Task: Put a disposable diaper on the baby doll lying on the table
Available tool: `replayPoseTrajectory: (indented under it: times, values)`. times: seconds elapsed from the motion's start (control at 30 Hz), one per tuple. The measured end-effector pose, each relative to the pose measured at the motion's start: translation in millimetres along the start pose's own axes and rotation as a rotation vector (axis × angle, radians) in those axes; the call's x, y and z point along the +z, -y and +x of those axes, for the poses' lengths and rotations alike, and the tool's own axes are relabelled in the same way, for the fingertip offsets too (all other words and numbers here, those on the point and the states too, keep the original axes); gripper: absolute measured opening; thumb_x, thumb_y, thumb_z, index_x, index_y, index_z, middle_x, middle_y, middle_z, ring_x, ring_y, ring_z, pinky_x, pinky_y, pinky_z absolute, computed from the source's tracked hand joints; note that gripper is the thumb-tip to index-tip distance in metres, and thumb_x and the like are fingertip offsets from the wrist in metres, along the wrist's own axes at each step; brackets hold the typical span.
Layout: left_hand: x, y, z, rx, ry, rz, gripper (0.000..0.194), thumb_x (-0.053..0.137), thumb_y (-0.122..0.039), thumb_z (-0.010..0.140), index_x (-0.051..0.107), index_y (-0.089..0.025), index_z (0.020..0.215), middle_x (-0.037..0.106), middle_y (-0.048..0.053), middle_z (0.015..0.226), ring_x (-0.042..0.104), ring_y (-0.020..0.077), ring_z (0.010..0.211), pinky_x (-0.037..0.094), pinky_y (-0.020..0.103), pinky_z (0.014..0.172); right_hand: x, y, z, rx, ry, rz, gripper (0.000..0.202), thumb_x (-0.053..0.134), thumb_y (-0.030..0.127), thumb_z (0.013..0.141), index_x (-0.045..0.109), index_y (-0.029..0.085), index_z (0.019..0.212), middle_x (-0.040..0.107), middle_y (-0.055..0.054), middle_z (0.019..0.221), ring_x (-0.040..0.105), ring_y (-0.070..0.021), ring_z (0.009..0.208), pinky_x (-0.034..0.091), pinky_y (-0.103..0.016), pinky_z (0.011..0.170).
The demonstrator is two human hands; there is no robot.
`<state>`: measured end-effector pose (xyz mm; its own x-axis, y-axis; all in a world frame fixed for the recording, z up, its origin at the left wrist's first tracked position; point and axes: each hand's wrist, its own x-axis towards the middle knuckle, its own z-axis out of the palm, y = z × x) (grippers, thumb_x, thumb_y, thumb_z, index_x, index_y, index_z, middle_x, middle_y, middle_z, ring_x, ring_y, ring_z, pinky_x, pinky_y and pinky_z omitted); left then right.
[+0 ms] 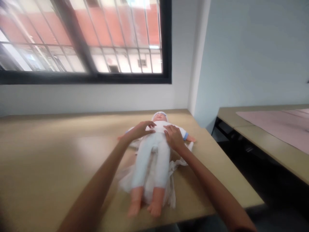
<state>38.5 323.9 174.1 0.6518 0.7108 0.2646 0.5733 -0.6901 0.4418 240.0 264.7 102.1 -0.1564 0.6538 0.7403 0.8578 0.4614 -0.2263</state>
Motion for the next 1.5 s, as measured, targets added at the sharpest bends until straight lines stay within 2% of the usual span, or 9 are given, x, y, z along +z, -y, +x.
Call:
replayPoseTrajectory:
  times: [0.17,0.3,0.5,0.63,0.73,0.97,1.17,1.3,1.5]
  values:
    - [-2.4,-2,1,-0.042,0.051,-0.032,0.027,0.062,-0.036,0.074,0.063,-0.018,0.095,0.059,0.002,0.083,0.055,0.0165,0.076,0.043,0.027,0.068,4,-4,0,0.080,0.030,0.143,0.027,0.044,0.021,0.091,0.057,0.015,0.114,0.064,-0.010,0.102,0.057,-0.0242,0.096,0.044,-0.042,0.087]
    - [-4.1,-8,-1,-0.050,0.041,-0.028,0.019,0.062,-0.034,0.072,0.062,-0.018,0.081,0.059,0.002,0.085,0.055,0.0172,0.080,0.043,0.027,0.069,3,-3,0,0.098,-0.008,0.218,0.022,0.049,0.023,0.087,0.061,0.018,0.105,0.060,-0.009,0.097,0.056,-0.0232,0.094,0.046,-0.042,0.089]
    - [-6.6,-8,-4,-0.030,0.086,-0.068,0.011,0.057,-0.027,0.073,0.058,-0.019,0.081,0.059,0.001,0.083,0.055,0.0158,0.077,0.042,0.026,0.066,6,-2,0,0.043,0.064,0.183,0.032,0.039,0.022,0.092,0.054,0.015,0.120,0.059,-0.013,0.108,0.053,-0.0256,0.103,0.044,-0.047,0.092]
    - [-9.6,-8,-6,-0.029,0.126,-0.059,0.023,0.058,-0.025,0.070,0.057,-0.021,0.093,0.056,-0.001,0.080,0.053,0.0146,0.072,0.040,0.024,0.062,6,-3,0,0.087,0.025,0.210,0.017,0.049,0.021,0.086,0.061,0.017,0.099,0.059,-0.009,0.093,0.055,-0.0228,0.087,0.048,-0.042,0.083]
    - [-13.0,-10,-8,-0.054,0.163,-0.040,0.023,0.059,-0.028,0.069,0.059,-0.020,0.090,0.056,0.000,0.081,0.053,0.0150,0.072,0.039,0.024,0.061,2,1,0,0.093,0.008,0.221,0.007,0.050,0.020,0.085,0.057,0.019,0.084,0.058,-0.007,0.089,0.054,-0.0226,0.086,0.047,-0.041,0.081]
    - [-21.6,-14,-10,-0.086,0.174,-0.008,0.012,0.058,-0.029,0.069,0.058,-0.018,0.075,0.058,0.002,0.078,0.053,0.0160,0.070,0.038,0.024,0.059,-11,17,1,0.093,-0.014,0.229,0.007,0.048,0.020,0.086,0.053,0.020,0.081,0.060,-0.004,0.083,0.055,-0.0212,0.081,0.043,-0.037,0.079]
    - [-27.7,-17,-14,-0.090,0.234,-0.113,0.007,0.057,-0.023,0.066,0.054,-0.017,0.069,0.059,0.000,0.066,0.055,0.0143,0.060,0.038,0.024,0.054,-8,25,-5,0.046,-0.060,0.206,0.013,0.043,0.022,0.090,0.056,0.020,0.086,0.060,-0.003,0.077,0.053,-0.0181,0.068,0.042,-0.031,0.067]
    - [-29.4,-23,-15,-0.088,0.254,-0.134,0.007,0.054,-0.025,0.069,0.054,-0.018,0.067,0.062,0.000,0.061,0.056,0.0143,0.060,0.038,0.024,0.054,-6,30,-7,0.007,-0.075,0.231,0.014,0.045,0.024,0.090,0.058,0.020,0.086,0.059,-0.003,0.072,0.054,-0.0189,0.069,0.043,-0.032,0.070]
    - [-32.0,-23,-17,-0.038,0.179,-0.175,0.014,0.050,-0.027,0.075,0.061,-0.019,0.080,0.068,0.002,0.084,0.062,0.0155,0.076,0.044,0.025,0.065,-7,27,-2,0.162,-0.159,0.445,0.018,0.045,0.028,0.090,0.061,0.020,0.090,0.064,-0.005,0.087,0.058,-0.0199,0.081,0.046,-0.034,0.078]
